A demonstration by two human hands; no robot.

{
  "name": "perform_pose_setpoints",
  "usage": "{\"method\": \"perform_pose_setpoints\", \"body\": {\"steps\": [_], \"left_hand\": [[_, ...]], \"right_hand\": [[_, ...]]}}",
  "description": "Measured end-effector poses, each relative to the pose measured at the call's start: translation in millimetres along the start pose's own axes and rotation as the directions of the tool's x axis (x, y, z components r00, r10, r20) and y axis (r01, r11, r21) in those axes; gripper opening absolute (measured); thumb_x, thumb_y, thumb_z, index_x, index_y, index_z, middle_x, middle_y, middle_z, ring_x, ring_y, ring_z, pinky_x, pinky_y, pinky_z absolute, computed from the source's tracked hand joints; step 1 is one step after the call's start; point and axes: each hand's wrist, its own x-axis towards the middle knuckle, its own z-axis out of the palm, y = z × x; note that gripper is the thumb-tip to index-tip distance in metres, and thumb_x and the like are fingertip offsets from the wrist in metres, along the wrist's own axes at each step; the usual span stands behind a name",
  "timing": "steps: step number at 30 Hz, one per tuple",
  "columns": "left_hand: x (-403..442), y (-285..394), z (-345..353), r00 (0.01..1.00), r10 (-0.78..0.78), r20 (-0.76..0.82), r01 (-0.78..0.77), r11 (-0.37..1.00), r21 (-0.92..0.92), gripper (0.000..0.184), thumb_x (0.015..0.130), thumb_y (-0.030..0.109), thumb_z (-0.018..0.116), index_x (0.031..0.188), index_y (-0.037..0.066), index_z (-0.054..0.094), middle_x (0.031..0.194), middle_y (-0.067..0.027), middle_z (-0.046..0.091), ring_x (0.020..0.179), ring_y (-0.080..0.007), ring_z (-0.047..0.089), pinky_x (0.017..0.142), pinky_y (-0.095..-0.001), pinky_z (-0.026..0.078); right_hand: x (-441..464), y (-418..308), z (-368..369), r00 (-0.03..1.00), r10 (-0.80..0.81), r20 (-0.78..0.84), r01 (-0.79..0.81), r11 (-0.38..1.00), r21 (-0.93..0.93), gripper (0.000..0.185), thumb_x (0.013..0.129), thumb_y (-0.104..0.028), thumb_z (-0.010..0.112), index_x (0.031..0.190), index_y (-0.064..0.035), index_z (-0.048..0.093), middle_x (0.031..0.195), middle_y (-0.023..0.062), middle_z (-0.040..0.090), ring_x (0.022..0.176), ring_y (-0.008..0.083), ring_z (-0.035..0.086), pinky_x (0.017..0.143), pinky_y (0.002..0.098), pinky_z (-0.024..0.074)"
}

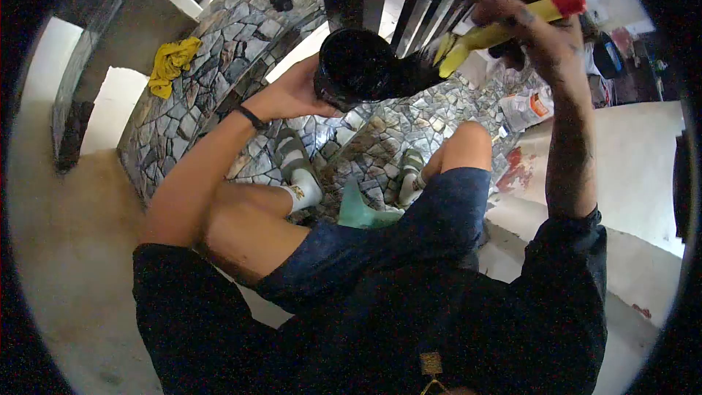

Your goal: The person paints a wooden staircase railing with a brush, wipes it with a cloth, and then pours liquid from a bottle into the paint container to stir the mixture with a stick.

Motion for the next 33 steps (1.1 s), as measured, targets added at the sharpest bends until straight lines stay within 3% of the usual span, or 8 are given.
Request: {"method": "perform_pose_setpoints", "body": {"steps": [1, 2, 15, 16, 21, 23, 25, 33], "left_hand": [[-1, 0, 0, 1.0, -0.013, 0.008, 0.013, 0.999, -0.05, 0.101, 0.059, 0.006, 0.086, 0.14, 0.003, 0.027, 0.137, -0.0104, 0.042, 0.126, -0.0192, 0.041, 0.107, -0.037, 0.035], [-3, 9, 5, 0.999, -0.032, 0.007, 0.032, 0.999, -0.014, 0.101, 0.059, 0.006, 0.086, 0.14, 0.003, 0.027, 0.137, -0.0102, 0.042, 0.126, -0.0193, 0.041, 0.107, -0.037, 0.035], [-18, 15, 7, 0.973, 0.211, -0.092, -0.161, 0.911, 0.381, 0.086, 0.064, 0.005, 0.084, 0.134, 0.0, 0.035, 0.127, -0.0093, 0.052, 0.116, -0.016, 0.049, 0.1, -0.0337, 0.042], [-20, 21, 4, 0.978, 0.181, -0.102, -0.105, 0.853, 0.512, 0.085, 0.064, 0.003, 0.083, 0.133, 0.0, 0.035, 0.126, -0.0087, 0.053, 0.113, -0.0157, 0.051, 0.099, -0.033, 0.043], [-38, 63, 5, 0.938, 0.037, -0.345, 0.222, 0.701, 0.678, 0.059, 0.066, 0.008, 0.081, 0.118, -0.001, 0.055, 0.112, -0.0075, 0.063, 0.101, -0.0151, 0.058, 0.092, -0.031, 0.046], [-49, 70, -4, 0.931, 0.117, -0.346, 0.23, 0.546, 0.805, 0.042, 0.069, 0.012, 0.079, 0.106, -0.001, 0.064, 0.104, -0.0071, 0.066, 0.097, -0.0145, 0.06, 0.089, -0.0301, 0.046], [-58, 73, -24, 0.916, 0.163, -0.366, 0.193, 0.62, 0.76, 0.034, 0.07, 0.011, 0.078, 0.1, -0.001, 0.068, 0.101, -0.0068, 0.067, 0.094, -0.014, 0.061, 0.087, -0.0293, 0.046], [-61, 80, -50, 0.759, 0.254, -0.599, 0.156, 0.823, 0.547, 0.035, 0.07, -0.001, 0.074, 0.103, -0.002, 0.064, 0.101, -0.0081, 0.065, 0.092, -0.0173, 0.062, 0.086, -0.0296, 0.049]], "right_hand": [[5, 8, -1, 0.992, -0.111, -0.068, 0.112, 0.994, 0.006, 0.032, 0.082, -0.035, 0.066, 0.088, -0.004, 0.068, 0.074, 0.006, 0.067, 0.056, 0.0113, 0.063, 0.042, 0.0201, 0.0426], [3, -7, -4, 0.972, 0.217, -0.091, -0.214, 0.976, 0.034, 0.031, 0.082, -0.034, 0.067, 0.087, -0.0033, 0.068, 0.074, 0.0068, 0.067, 0.056, 0.0129, 0.064, 0.041, 0.0212, 0.0431], [-21, 32, -11, 0.978, 0.194, -0.074, -0.167, 0.947, 0.275, 0.031, 0.084, -0.03, 0.061, 0.09, 0.0004, 0.065, 0.079, 0.0096, 0.066, 0.056, 0.0122, 0.061, 0.039, 0.0217, 0.0416], [-26, 34, -9, 0.937, 0.174, -0.303, -0.102, 0.966, 0.239, 0.033, 0.087, -0.03, 0.057, 0.092, 0.0014, 0.064, 0.083, 0.0115, 0.065, 0.059, 0.0145, 0.062, 0.039, 0.0228, 0.0431], [-71, 117, -7, 0.851, 0.37, -0.373, 0.027, 0.678, 0.735, 0.04, 0.09, -0.034, 0.053, 0.109, 0.0012, 0.058, 0.102, 0.0149, 0.063, 0.081, 0.0264, 0.065, 0.062, 0.0345, 0.0542], [-88, 168, 23, 0.79, 0.551, -0.268, -0.192, 0.638, 0.746, 0.042, 0.091, -0.036, 0.053, 0.113, -0.0005, 0.058, 0.104, 0.0158, 0.064, 0.086, 0.0262, 0.065, 0.068, 0.0381, 0.0556], [-105, 208, 63, 0.826, 0.56, -0.067, -0.278, 0.508, 0.815, 0.039, 0.092, -0.034, 0.055, 0.112, -0.0002, 0.059, 0.097, 0.0146, 0.066, 0.075, 0.0231, 0.067, 0.069, 0.038, 0.0571], [-142, 291, 215, 0.604, 0.755, -0.254, -0.402, 0.564, 0.721, 0.023, 0.086, -0.017, 0.066, 0.105, -0.0039, 0.066, 0.084, 0.0042, 0.065, 0.065, 0.0111, 0.061, 0.057, 0.0213, 0.0506]]}}
